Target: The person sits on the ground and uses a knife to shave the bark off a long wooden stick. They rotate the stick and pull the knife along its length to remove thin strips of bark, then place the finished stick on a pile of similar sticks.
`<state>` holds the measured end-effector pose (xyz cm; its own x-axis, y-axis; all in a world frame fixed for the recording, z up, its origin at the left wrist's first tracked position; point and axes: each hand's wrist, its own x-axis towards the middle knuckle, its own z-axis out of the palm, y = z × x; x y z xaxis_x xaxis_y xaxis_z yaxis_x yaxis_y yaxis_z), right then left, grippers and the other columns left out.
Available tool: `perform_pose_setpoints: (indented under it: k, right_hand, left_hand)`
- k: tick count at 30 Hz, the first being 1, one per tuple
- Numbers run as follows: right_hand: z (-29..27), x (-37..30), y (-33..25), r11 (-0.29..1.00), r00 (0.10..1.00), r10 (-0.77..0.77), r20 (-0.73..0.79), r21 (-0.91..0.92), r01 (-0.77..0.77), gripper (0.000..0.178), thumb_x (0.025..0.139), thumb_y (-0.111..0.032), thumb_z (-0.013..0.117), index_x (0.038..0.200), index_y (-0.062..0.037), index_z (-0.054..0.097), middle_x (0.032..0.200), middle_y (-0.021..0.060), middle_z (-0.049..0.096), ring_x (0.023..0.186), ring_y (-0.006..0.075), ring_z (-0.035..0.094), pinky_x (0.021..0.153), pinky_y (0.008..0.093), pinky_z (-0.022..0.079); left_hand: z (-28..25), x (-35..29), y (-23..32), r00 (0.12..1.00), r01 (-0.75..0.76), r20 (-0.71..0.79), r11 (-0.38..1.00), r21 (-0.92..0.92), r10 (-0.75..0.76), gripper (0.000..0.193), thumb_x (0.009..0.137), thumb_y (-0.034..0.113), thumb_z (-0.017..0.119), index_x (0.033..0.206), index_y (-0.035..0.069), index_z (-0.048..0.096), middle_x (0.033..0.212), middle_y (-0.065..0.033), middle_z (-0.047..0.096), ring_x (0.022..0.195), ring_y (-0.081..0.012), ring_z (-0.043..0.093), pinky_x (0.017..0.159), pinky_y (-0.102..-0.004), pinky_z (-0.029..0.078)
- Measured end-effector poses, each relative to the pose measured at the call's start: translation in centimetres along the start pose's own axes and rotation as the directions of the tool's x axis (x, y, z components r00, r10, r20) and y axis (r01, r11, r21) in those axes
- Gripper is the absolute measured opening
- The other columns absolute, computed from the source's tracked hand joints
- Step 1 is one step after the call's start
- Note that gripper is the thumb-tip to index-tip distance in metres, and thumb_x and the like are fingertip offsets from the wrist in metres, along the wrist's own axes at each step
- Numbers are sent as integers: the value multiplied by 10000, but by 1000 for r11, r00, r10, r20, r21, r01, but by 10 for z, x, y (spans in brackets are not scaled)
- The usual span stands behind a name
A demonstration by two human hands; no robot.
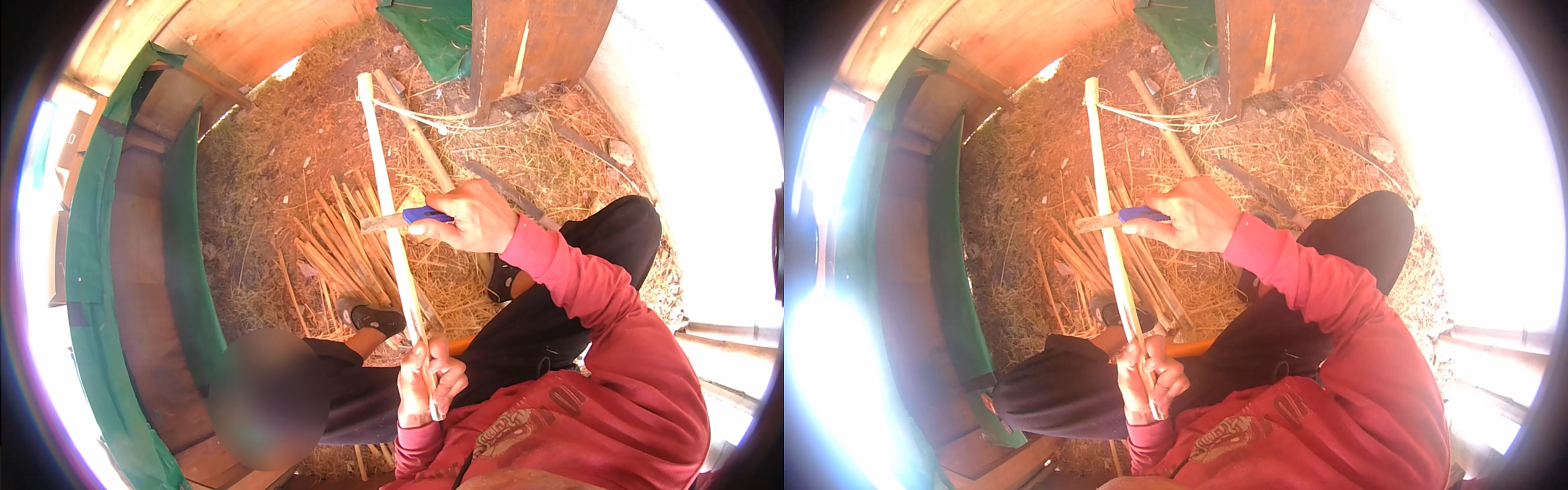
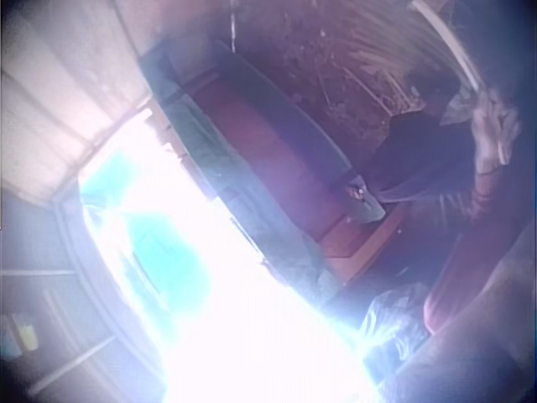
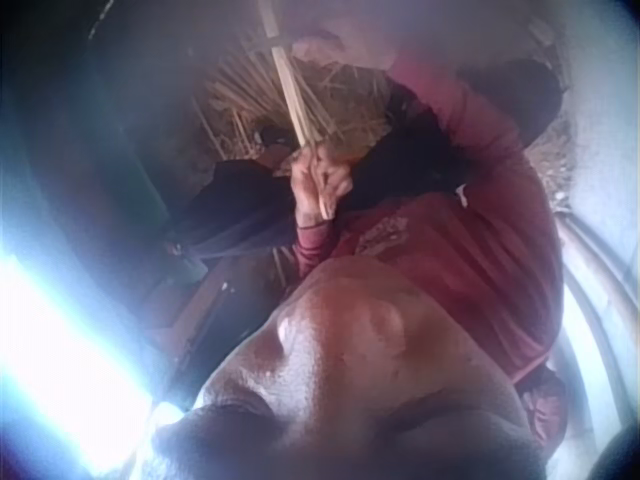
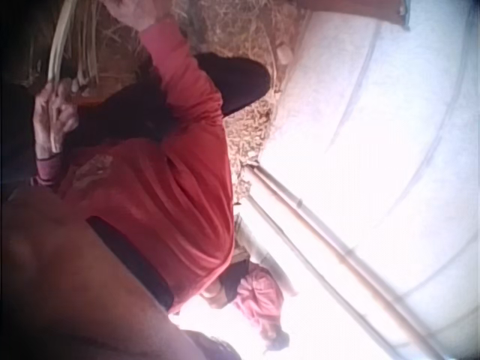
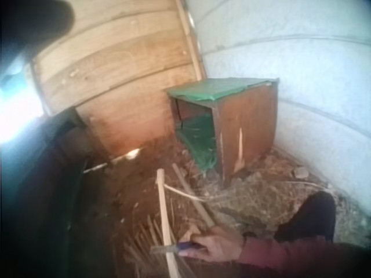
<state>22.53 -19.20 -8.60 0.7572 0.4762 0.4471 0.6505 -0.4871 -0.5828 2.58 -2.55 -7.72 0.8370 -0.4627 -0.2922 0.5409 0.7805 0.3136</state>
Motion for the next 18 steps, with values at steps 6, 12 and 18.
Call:
perform_pose_setpoints:
  k: [6,12,18]
  right_hand:
    - [0,-1,-5,996,996,-93,-17,-5,93,496,853,-533,619,638,-86,630,437,109,480,396,317,516,420,440,392]
    - [-6,24,78,789,809,451,-376,-254,-559,633,903,-623,454,735,-60,689,586,202,589,562,368,611,523,450,478]
    - [-42,20,42,896,822,444,-357,149,-419,501,967,-422,495,677,-21,571,520,151,449,481,272,379,497,339,372]
  left_hand:
    - [3,-2,-1,988,-27,-150,997,74,38,463,965,478,442,663,138,358,420,-6,321,272,-112,277,304,-233,219]
    - [12,-24,-15,983,-22,-179,996,88,38,451,969,437,474,670,117,366,453,24,299,288,-107,282,316,-239,225]
    - [1,-8,-6,987,-100,-131,993,-62,91,459,996,434,405,680,103,368,445,-7,327,280,-114,289,294,-227,279]
